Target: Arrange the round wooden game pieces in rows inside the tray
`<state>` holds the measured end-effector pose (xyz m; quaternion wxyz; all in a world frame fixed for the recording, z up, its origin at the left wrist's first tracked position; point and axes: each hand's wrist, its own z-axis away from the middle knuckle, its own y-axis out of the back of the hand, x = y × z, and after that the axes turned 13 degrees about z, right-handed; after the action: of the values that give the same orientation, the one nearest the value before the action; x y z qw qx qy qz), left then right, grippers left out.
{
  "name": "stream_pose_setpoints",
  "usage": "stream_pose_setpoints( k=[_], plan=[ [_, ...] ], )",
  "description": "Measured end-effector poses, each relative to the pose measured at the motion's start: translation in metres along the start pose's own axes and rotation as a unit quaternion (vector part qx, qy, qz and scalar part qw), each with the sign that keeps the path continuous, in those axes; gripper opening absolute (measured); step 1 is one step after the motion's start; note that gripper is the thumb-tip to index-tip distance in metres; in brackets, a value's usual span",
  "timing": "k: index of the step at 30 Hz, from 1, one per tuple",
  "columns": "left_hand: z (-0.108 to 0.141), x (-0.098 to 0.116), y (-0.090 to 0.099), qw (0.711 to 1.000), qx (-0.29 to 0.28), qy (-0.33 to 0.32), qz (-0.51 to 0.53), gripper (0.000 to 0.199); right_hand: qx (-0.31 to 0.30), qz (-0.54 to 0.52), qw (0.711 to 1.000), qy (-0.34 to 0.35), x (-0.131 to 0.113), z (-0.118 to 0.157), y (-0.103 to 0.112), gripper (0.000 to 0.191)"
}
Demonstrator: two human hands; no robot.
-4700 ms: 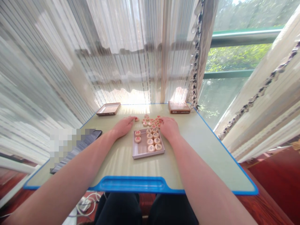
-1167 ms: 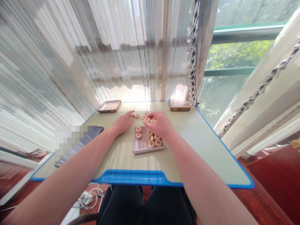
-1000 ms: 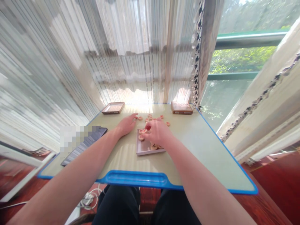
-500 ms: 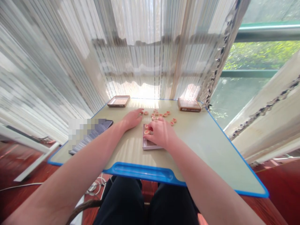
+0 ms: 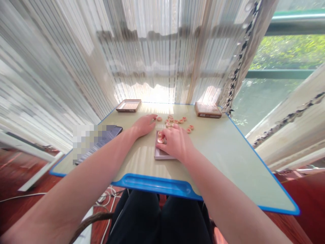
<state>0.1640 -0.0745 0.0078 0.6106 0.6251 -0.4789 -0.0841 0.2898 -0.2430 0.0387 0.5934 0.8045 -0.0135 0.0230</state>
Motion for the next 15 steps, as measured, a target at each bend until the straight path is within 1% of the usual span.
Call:
stream_pose_setpoints(
  k=[6,15],
  plan=[
    [0.0017,0.003,0.0024,1.0,-0.008,-0.004,-0.003,0.045,0.01,0.006,1.0,0.005,-0.0016,0.0007,-0.002,0.021],
    [0.0017,0.0029,0.002,1.0,-0.004,-0.02,-0.001,0.041,0.002,-0.049,0.999,-0.011,0.0008,0.0017,0.0044,0.016]
  ],
)
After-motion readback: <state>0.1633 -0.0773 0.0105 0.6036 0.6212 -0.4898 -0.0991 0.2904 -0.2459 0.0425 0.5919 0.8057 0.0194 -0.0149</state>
